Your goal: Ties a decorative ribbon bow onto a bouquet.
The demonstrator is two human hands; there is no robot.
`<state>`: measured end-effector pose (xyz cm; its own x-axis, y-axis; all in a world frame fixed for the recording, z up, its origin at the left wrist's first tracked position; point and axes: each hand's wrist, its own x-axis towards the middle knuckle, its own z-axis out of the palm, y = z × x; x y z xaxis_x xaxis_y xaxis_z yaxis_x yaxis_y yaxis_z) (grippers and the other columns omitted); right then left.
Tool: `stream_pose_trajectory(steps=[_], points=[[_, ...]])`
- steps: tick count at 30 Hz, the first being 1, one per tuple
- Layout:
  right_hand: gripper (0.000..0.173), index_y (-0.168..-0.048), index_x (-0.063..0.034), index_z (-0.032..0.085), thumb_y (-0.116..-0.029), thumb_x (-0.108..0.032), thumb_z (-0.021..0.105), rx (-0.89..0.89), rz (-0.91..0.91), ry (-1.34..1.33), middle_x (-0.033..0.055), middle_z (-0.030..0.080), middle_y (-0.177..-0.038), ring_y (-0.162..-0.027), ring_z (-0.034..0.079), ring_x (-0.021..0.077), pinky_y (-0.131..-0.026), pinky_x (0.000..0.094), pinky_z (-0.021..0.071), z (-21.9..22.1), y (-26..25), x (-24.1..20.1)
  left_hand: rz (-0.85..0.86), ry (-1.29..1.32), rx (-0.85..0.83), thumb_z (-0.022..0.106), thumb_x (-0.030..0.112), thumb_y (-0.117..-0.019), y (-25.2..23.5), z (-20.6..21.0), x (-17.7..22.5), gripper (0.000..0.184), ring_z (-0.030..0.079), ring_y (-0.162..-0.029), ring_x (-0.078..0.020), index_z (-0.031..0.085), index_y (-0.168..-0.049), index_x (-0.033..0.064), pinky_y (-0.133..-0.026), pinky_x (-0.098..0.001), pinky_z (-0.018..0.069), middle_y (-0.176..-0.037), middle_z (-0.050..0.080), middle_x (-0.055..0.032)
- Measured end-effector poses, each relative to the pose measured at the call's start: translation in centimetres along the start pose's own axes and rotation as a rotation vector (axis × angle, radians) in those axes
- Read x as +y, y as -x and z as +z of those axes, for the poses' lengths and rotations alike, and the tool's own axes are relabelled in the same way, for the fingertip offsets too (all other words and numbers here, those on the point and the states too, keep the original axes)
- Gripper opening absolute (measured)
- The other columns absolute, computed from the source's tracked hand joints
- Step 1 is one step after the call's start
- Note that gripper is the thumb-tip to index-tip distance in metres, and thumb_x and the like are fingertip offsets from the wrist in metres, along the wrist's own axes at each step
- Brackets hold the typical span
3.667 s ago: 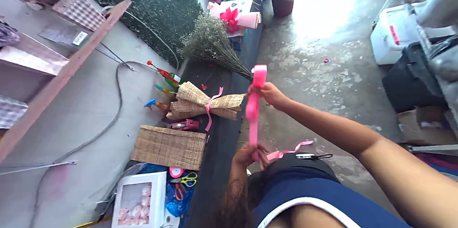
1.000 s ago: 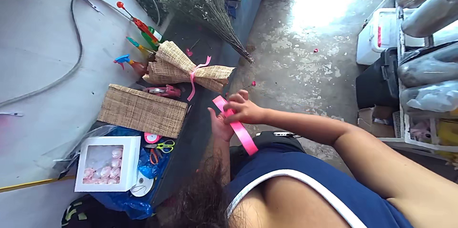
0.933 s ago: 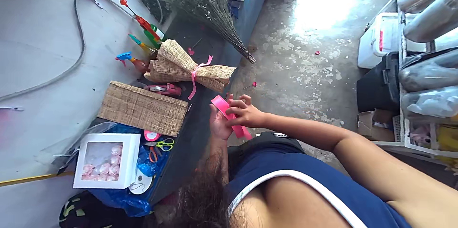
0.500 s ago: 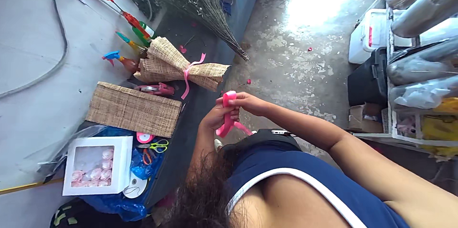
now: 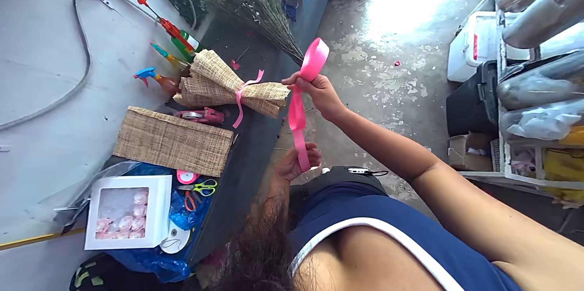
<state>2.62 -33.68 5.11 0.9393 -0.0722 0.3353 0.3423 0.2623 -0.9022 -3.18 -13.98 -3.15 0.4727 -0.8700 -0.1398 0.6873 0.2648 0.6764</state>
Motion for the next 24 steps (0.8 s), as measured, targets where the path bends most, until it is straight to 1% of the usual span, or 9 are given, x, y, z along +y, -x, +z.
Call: stream_pose_trajectory(steps=[3, 6, 8, 12, 15, 16, 18, 20, 24], points=[[0.017, -0.097, -0.0023, 0.074, -0.0988, -0.007, 0.057, -0.173, -0.380, 0.235, 0.0131, 0.069, -0.128, -0.131, 0.057, 0.0235, -0.112, 0.0453, 0.0435, 1.7, 1.9, -1.2, 0.224, 0.110, 0.205, 0.062, 0.071, -0.0849, -0.5, 3.3, 0.7, 0.057, 0.072, -0.090, -0.0070, 0.073, -0.116, 0.0254, -0.076, -0.0247, 0.0606, -0.106, 0.076, 0.0047], [0.012, -0.094, -0.0318, 0.081, -0.0949, -0.028, 0.070, -0.286, -0.605, 0.682, 0.0076, 0.058, -0.147, -0.143, 0.039, 0.0366, -0.109, 0.0610, 0.0251, 2.1, 5.4, -0.7, 0.366, 0.192, 0.094, 0.050, 0.080, -0.0866, -0.5, 4.4, 3.1, 0.073, 0.067, -0.114, -0.0092, 0.060, -0.138, 0.0286, -0.095, -0.0317, 0.0567, -0.127, 0.069, 0.0053], [0.014, -0.093, -0.0370, 0.081, -0.0921, -0.025, 0.072, -0.335, -0.574, 0.786, 0.0113, 0.055, -0.150, -0.145, 0.033, 0.0433, -0.110, 0.0651, 0.0210, 1.8, 7.5, 0.2, 0.378, 0.194, 0.230, 0.046, 0.059, -0.1024, -0.2, 4.9, 3.9, 0.046, 0.070, -0.105, -0.0091, 0.065, -0.127, 0.0247, -0.091, -0.0297, 0.0587, -0.114, 0.072, 0.0035], [0.019, -0.109, -0.0082, 0.073, -0.0960, -0.011, 0.060, -0.269, -0.188, 0.331, 0.0183, 0.048, -0.152, -0.143, 0.042, 0.0321, -0.113, 0.0524, 0.0388, 0.2, 9.5, 1.7, 0.308, 0.086, 0.286, 0.039, 0.030, -0.1107, 0.0, 4.4, 5.1, 0.027, 0.059, -0.069, -0.0027, 0.063, -0.103, 0.0219, -0.070, -0.0192, 0.0541, -0.076, 0.057, 0.0088], [0.057, -0.150, -0.0062, 0.036, -0.0988, -0.023, 0.053, -0.128, 0.283, -0.058, 0.0080, 0.060, -0.140, -0.118, 0.063, 0.0142, -0.096, 0.0363, 0.0533, -0.2, 9.2, 1.2, 0.116, -0.166, 0.185, 0.044, 0.023, -0.1066, -0.5, 3.9, 5.9, 0.022, 0.055, -0.062, -0.0043, 0.063, -0.095, 0.0210, -0.068, -0.0247, 0.0532, -0.069, 0.054, 0.0097], [0.058, -0.153, -0.0091, 0.033, -0.0992, -0.024, 0.051, -0.166, 0.400, -0.113, 0.0058, 0.064, -0.129, -0.107, 0.066, 0.0110, -0.090, 0.0330, 0.0551, -0.1, 9.1, 0.8, 0.028, -0.222, 0.121, 0.046, 0.023, -0.1052, -0.9, 3.9, 5.9, 0.021, 0.055, -0.060, -0.0045, 0.063, -0.093, 0.0210, -0.067, -0.0254, 0.0540, -0.066, 0.055, 0.0099], [0.030, -0.126, -0.0074, 0.059, -0.1047, -0.021, 0.042, -0.189, 0.528, -0.263, 0.0014, 0.072, -0.095, -0.079, 0.069, 0.0071, -0.072, 0.0265, 0.0587, 0.0, 8.3, 0.2, -0.087, -0.261, -0.010, 0.050, 0.024, -0.1032, -1.6, 3.6, 5.8, 0.019, 0.057, -0.059, -0.0047, 0.065, -0.092, 0.0200, -0.064, -0.0251, 0.0550, -0.067, 0.057, 0.0088], [0.039, -0.110, -0.0033, 0.067, -0.1103, -0.021, 0.032, -0.130, 0.466, -0.271, 0.0030, 0.076, -0.100, -0.092, 0.071, 0.0091, -0.086, 0.0294, 0.0573, -0.9, 6.8, -0.8, -0.148, -0.293, -0.103, 0.057, 0.029, -0.1016, -2.0, 3.0, 5.9, 0.016, 0.058, -0.061, -0.0041, 0.066, -0.096, 0.0172, -0.064, -0.0241, 0.0544, -0.070, 0.058, 0.0089], [0.039, -0.141, -0.0001, 0.053, -0.1063, -0.014, 0.041, -0.185, 0.383, -0.183, 0.0100, 0.072, -0.124, -0.114, 0.068, 0.0174, -0.098, 0.0360, 0.0545, -2.4, 6.7, -0.7, -0.189, -0.267, -0.043, 0.045, 0.022, -0.1037, -2.3, 3.1, 5.3, 0.021, 0.058, -0.059, -0.0053, 0.065, -0.097, 0.0158, -0.063, -0.0263, 0.0565, -0.068, 0.057, 0.0077]])
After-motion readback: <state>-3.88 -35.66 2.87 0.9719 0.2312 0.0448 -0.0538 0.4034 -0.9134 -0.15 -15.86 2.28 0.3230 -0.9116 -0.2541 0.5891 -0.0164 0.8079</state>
